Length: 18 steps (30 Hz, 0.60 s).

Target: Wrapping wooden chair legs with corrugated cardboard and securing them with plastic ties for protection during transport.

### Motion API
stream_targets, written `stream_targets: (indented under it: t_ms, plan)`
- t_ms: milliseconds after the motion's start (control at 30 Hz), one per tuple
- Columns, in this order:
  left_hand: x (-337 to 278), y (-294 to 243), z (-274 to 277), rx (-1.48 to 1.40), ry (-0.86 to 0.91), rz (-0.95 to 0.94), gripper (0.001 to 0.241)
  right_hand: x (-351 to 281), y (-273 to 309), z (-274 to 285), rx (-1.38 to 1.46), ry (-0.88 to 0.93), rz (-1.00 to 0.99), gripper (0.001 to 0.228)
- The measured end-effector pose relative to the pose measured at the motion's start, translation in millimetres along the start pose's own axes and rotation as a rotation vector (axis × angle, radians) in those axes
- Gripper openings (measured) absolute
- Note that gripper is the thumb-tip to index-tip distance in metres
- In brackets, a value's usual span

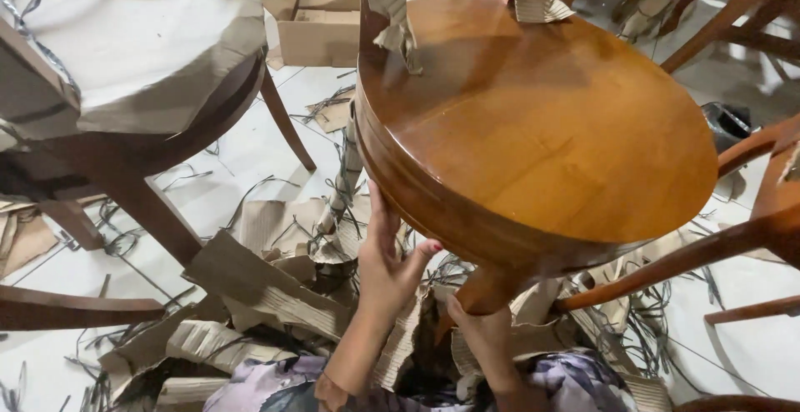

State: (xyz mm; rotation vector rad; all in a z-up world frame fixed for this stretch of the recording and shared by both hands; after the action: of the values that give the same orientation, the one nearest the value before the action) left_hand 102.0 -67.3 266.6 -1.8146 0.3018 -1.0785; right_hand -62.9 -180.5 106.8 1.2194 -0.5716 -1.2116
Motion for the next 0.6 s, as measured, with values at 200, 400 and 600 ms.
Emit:
stream_targets:
  t_ms: [200, 400, 600]
  plan:
    - [29.9, -3.1, 28.2, 0.007, 0.093, -0.094, 0.097, 6.3, 0.0, -38.9, -0.076, -0.018, 0.254, 0.03]
    - [26.4, -8.3, 44.5, -0.052, 0.052, 0.105, 0.102, -9.3, 17.3, -51.8, -0.139, 0.025, -0.006, 0.037]
    - [27.5, 19.8, 57.2, -0.09, 0.084, -0.02, 0.097, 2.5, 1.0, -69.8, 0.006, -0.081, 0.377, 0.027]
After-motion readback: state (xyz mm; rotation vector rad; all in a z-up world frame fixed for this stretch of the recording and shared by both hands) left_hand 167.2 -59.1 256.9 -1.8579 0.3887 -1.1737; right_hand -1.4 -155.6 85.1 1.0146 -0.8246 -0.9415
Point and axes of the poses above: each hand's wrist, its own x-axis towards the middle knuckle, its own z-axis out of the back of the hand, y = z × x, the point moved 5 cm from there along x, towards the middle knuckle, and after that the axes turned 5 degrees about y, right-handed, at the moved point
